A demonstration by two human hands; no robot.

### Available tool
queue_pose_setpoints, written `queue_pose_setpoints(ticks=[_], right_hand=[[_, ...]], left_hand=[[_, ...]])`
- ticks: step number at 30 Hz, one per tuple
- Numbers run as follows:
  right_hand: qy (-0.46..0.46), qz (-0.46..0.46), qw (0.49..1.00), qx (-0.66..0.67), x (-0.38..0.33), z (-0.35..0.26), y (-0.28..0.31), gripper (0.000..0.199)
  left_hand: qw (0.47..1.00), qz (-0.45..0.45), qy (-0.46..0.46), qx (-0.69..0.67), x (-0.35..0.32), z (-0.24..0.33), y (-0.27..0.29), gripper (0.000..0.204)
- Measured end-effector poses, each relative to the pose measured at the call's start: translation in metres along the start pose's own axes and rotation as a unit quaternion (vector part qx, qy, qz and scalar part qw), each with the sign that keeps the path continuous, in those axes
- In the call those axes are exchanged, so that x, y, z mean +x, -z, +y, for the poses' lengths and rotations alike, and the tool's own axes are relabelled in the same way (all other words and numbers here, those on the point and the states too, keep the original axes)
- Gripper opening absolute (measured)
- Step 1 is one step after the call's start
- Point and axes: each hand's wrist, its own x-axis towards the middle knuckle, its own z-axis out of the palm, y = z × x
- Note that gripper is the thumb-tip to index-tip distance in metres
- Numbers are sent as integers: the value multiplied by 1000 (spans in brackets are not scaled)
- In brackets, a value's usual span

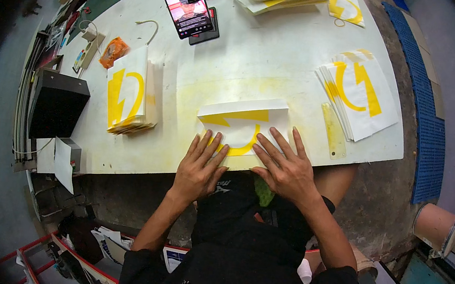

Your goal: The person repeatedly peels yellow vinyl stickers from white backing sheets on a workbench. They smooth each sheet, lift the vinyl, and peel it off, then place the peeled sheet aside and repeat the process with the next sheet.

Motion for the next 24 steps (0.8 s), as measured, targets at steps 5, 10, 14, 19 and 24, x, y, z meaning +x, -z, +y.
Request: queue_pose_setpoints(ticks=[5, 10, 14, 19, 24], right_hand=[[-27, 29, 999, 20, 7, -6, 0, 38], [-90, 102, 988, 69, 21, -20, -12, 29], [-102, 100, 988, 57, 27, -24, -10, 30], [-107, 81, 989, 66, 27, -20, -5, 30], [-120, 73, 990, 32, 36, -41, -10, 28]], left_hand=[[997, 63, 42, -18, 9, 9, 2, 37], [982, 152, 109, -25, 22, 20, -15, 29], [978, 153, 133, -40, 25, 26, -11, 28], [981, 133, 144, 2, 15, 12, 3, 26], [978, 134, 162, -2, 1, 3, 7, 25]])
